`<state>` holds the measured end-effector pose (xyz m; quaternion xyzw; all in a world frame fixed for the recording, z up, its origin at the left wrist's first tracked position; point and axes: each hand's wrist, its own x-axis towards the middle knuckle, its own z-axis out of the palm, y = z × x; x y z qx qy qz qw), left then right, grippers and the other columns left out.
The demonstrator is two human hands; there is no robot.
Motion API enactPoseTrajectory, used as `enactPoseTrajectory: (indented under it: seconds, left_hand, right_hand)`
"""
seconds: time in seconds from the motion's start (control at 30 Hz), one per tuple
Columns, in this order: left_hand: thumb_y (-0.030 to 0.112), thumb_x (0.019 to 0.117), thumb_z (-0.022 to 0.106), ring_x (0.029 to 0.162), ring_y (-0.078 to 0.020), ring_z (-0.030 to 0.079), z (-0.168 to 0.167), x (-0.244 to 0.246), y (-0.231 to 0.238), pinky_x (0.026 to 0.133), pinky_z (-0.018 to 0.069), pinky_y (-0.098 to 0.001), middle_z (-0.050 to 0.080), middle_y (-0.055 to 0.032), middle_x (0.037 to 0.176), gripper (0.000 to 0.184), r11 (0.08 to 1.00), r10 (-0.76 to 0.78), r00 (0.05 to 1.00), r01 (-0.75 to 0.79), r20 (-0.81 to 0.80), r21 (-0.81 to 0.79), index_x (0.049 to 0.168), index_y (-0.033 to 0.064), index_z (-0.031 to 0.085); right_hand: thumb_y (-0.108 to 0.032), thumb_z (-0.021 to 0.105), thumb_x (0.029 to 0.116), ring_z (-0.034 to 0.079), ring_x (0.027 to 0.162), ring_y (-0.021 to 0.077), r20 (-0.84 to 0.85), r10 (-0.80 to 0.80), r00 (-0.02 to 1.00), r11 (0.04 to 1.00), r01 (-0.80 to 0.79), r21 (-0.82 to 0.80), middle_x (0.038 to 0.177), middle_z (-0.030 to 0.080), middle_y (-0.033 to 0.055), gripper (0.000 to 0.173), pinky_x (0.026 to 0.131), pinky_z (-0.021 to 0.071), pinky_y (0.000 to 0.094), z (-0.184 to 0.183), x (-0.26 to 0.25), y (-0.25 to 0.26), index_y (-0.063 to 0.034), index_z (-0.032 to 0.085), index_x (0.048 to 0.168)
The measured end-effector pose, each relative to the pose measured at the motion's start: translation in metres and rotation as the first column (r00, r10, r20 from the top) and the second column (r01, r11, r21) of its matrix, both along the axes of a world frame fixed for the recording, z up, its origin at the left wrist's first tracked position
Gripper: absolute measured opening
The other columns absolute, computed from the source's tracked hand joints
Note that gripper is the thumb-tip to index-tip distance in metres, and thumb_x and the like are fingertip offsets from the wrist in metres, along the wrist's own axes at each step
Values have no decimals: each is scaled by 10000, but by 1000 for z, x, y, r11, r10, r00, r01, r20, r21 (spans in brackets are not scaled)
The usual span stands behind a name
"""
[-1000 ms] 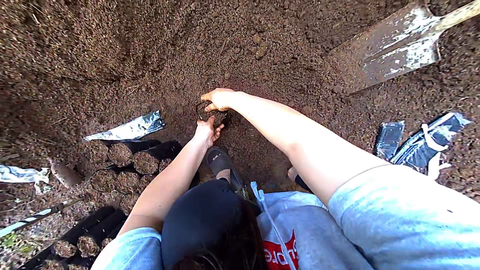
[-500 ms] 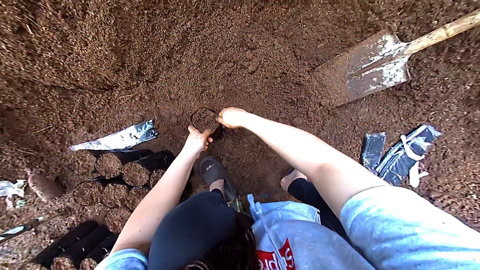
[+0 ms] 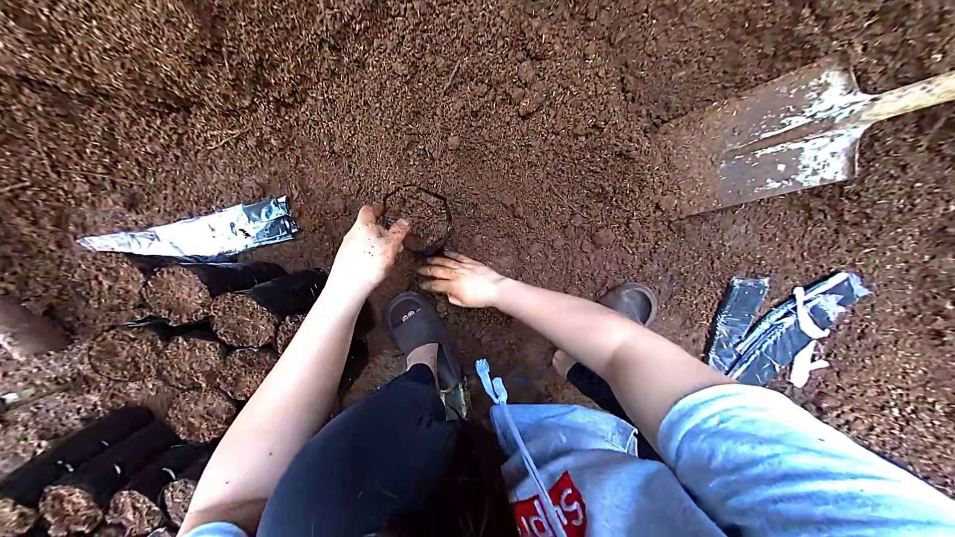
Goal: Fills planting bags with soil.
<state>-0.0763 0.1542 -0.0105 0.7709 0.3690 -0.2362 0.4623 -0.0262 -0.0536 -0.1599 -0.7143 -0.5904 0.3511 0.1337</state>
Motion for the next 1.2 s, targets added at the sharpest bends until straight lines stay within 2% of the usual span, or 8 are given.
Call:
enactPoseTrajectory:
  seconds: [0.07,0.17,0.4,0.57,0.73,0.93,1.1,1.2]
  left_hand:
    - [371,1080,537,769,-196,619,-3,-3,3,736,520,-413,668,-107,954,525,1000,8,997,-9,74,8,1514,98,422]
    - [292,1086,537,822,-181,651,-6,-12,14,770,530,-389,687,-105,978,420,998,59,987,-58,150,-12,1466,115,516]
    - [362,1105,463,942,-326,675,-18,-25,18,864,522,-567,681,-188,1062,402,995,95,986,-95,134,-7,1276,15,573]
    - [494,1120,319,967,-412,668,-24,-21,12,867,489,-665,676,-229,1010,583,999,-24,999,26,41,-44,1198,-12,597]
    - [497,1127,237,1048,-423,677,-25,-21,13,921,474,-686,698,-230,1089,630,998,-27,997,31,69,-49,1273,-3,590]
    - [430,1141,276,967,-326,684,-23,-29,22,889,507,-571,700,-186,1089,532,994,46,993,-35,107,-108,1295,20,578]
    - [463,1132,297,938,-342,675,-28,-28,25,863,513,-579,687,-189,1044,545,989,49,995,-36,82,-144,1243,13,584]
    - [579,1078,394,1056,-428,661,-24,-23,18,883,504,-668,652,-247,1160,630,997,67,991,-71,114,34,1299,9,549]
  right_hand:
    - [-29,677,902,256,1556,304,37,73,997,991,-68,-114,1647,374,60,615,1227,121,679,-7,-2,2,-203,563,1481]
    - [34,658,911,292,1510,422,52,63,997,956,-46,-289,1617,406,100,572,1113,250,767,6,15,-5,-257,633,1403]
    - [-23,711,905,451,1386,453,-56,-291,955,793,208,-573,1503,465,250,479,1105,413,627,40,67,-38,-89,629,1372]
    - [10,718,854,602,1132,347,-217,-386,897,910,331,-250,1292,574,215,333,934,523,548,145,82,6,-53,695,1181]
    - [-130,716,917,551,1286,299,-166,-287,944,958,278,-75,1403,552,182,474,1067,477,488,182,82,61,-91,609,1378]
    - [-70,404,1054,505,1395,324,107,-507,855,855,515,-65,1492,529,194,431,1172,389,483,112,146,74,-57,532,1465]
    - [-388,731,926,269,1509,459,326,-570,755,721,649,-243,1651,285,206,809,1140,311,692,-4,129,27,-154,353,1601]
    - [-165,726,931,454,1357,486,204,-651,731,702,682,-204,1484,468,273,558,1089,392,668,-10,101,19,-37,543,1442]
